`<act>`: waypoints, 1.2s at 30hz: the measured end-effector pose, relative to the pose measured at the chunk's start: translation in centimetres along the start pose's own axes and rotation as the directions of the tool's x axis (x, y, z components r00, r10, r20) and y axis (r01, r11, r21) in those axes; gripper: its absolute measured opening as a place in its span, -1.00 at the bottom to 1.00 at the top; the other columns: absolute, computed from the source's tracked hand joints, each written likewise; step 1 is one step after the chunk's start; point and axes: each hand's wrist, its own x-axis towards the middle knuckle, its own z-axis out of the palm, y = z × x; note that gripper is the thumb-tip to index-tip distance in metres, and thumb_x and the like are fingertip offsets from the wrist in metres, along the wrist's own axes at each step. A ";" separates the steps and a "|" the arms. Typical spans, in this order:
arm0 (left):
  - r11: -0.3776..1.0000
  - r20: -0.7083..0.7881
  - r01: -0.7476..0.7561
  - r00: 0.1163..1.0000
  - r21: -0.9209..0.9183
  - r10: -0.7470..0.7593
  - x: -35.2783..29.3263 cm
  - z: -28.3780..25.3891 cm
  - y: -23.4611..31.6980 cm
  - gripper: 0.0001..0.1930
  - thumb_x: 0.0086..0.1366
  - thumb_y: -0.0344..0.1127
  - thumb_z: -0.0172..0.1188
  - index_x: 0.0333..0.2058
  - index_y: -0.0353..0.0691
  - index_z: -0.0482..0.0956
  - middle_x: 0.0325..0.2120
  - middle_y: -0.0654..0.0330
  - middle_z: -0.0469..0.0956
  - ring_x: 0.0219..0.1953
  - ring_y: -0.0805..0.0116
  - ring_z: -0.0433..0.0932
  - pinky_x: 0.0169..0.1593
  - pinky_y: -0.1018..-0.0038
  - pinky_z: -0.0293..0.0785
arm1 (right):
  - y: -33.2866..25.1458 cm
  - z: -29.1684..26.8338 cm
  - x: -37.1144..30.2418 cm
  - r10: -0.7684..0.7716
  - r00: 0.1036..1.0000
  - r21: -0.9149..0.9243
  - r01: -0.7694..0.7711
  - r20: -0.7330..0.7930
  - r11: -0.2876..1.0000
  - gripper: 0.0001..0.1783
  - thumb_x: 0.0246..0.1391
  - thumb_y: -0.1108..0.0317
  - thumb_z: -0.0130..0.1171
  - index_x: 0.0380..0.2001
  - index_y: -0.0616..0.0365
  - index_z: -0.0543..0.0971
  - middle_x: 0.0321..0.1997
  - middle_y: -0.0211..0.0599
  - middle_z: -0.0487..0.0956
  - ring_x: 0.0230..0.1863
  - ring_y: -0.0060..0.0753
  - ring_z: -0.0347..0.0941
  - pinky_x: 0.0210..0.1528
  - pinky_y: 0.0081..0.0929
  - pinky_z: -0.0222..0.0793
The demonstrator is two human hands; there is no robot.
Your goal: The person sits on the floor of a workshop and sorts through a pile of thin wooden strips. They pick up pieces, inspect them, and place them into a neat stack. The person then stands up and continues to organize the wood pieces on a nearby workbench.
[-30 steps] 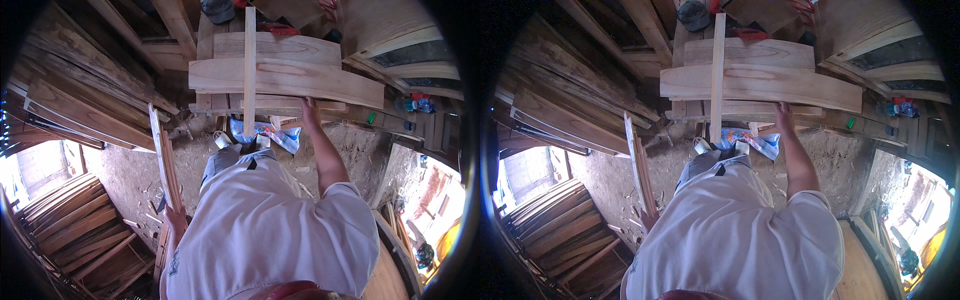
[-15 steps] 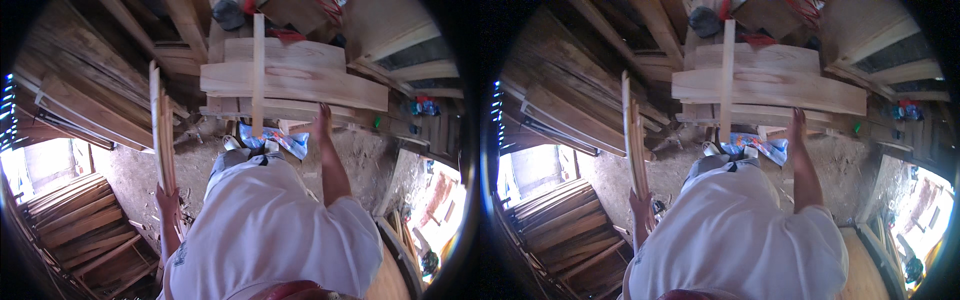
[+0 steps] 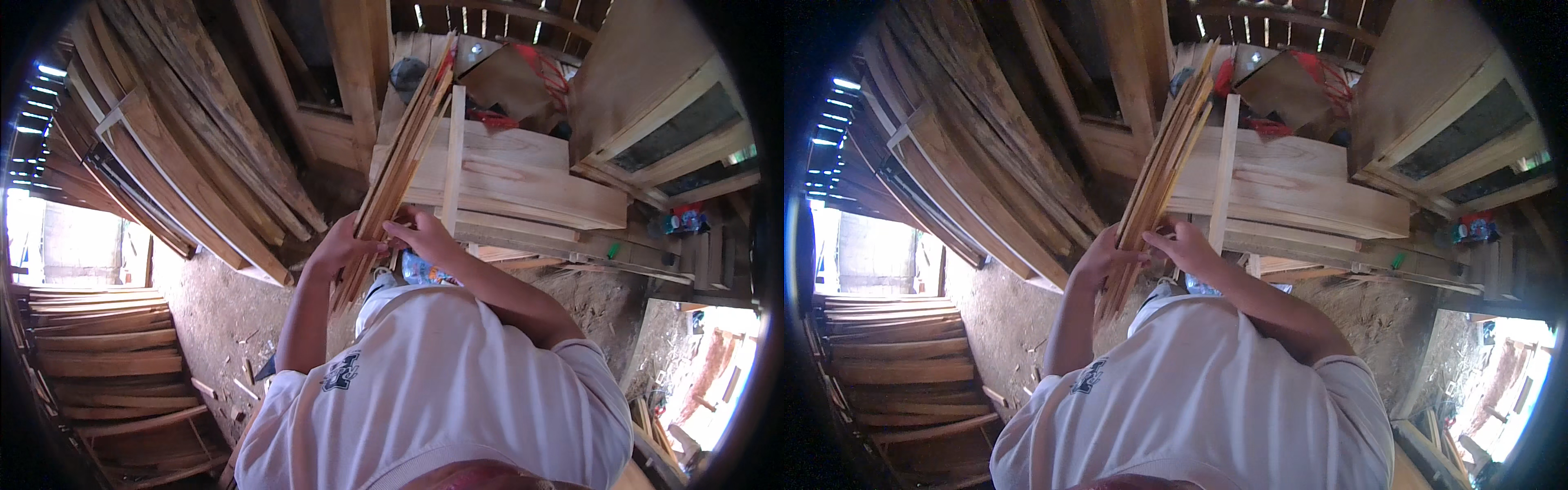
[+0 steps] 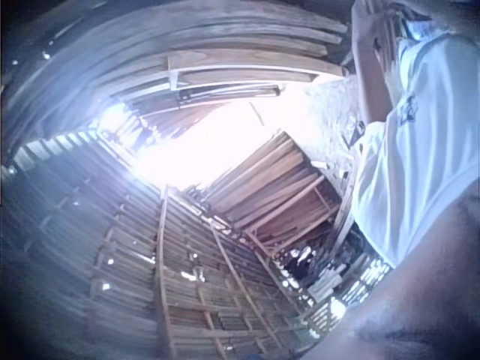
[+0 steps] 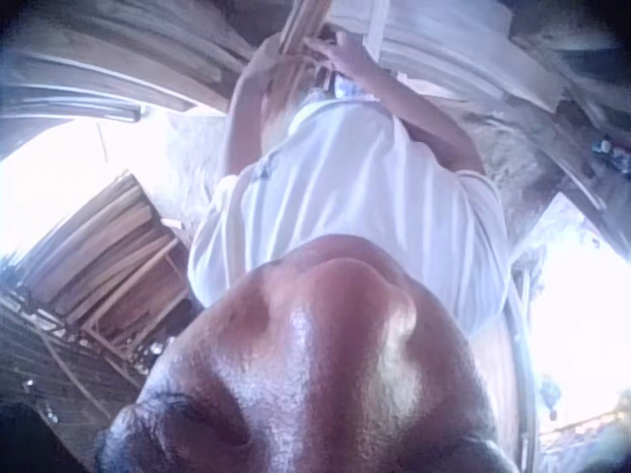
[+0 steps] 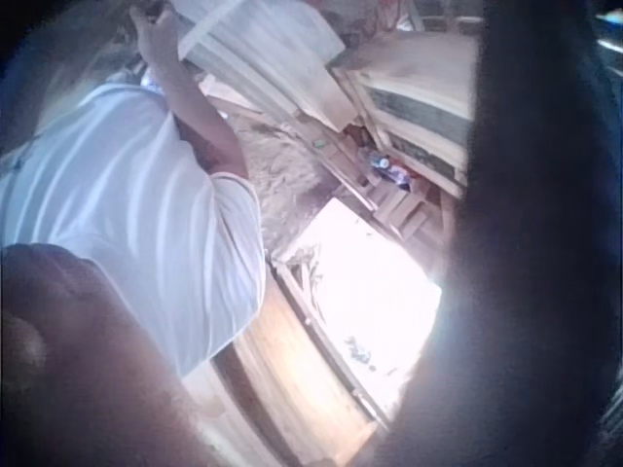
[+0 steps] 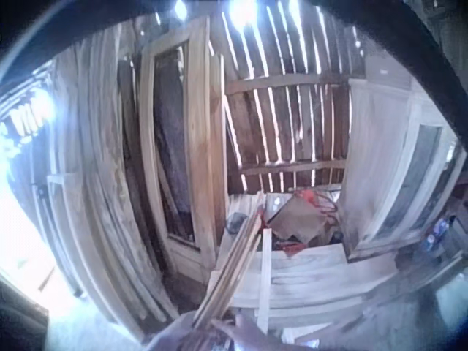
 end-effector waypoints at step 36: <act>0.966 -0.490 0.206 0.833 -0.153 -0.255 -10.8 -6.6 -8.6 -0.66 0.13 -0.50 0.40 -0.15 -0.34 0.48 -0.37 0.14 0.60 -0.41 0.31 0.66 -0.28 0.40 0.63 | 3.9 -19.8 11.2 -0.329 0.646 -0.583 -0.225 -0.689 0.781 -0.65 0.14 0.19 0.27 -0.18 0.28 0.71 -0.33 0.00 0.71 -0.27 -0.07 0.66 -0.15 -0.19 0.50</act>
